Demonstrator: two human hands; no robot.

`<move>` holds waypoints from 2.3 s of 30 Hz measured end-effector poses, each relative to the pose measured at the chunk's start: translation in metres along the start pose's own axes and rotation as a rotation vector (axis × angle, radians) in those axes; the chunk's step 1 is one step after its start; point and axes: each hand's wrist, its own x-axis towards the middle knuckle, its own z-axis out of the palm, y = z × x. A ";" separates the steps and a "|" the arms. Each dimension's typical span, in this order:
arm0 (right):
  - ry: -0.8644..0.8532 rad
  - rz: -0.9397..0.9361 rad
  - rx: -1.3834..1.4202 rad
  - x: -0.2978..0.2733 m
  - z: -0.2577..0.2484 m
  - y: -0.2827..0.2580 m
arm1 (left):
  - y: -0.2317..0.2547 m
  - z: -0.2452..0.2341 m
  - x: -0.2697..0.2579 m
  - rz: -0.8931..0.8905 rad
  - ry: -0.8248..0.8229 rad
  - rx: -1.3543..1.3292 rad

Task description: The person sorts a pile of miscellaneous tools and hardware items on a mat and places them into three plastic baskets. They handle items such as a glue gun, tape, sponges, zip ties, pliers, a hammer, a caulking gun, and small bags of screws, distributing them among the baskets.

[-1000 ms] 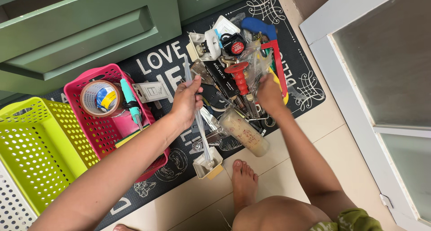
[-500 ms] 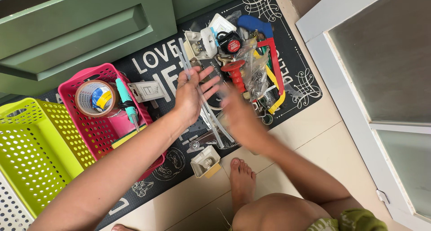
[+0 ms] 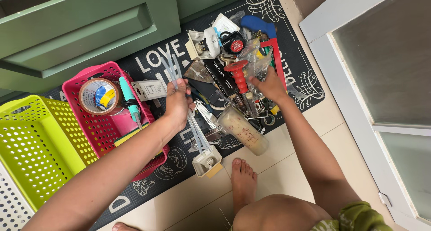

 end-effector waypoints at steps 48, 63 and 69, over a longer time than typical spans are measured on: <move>0.272 -0.331 -0.220 -0.020 -0.008 0.004 | -0.007 0.018 0.012 -0.103 -0.082 -0.127; 0.036 0.085 0.340 0.032 0.053 0.043 | -0.004 -0.003 0.017 -0.082 -0.016 -0.162; 0.138 -0.053 0.297 0.068 0.032 0.088 | -0.004 -0.009 0.022 -0.079 -0.010 -0.161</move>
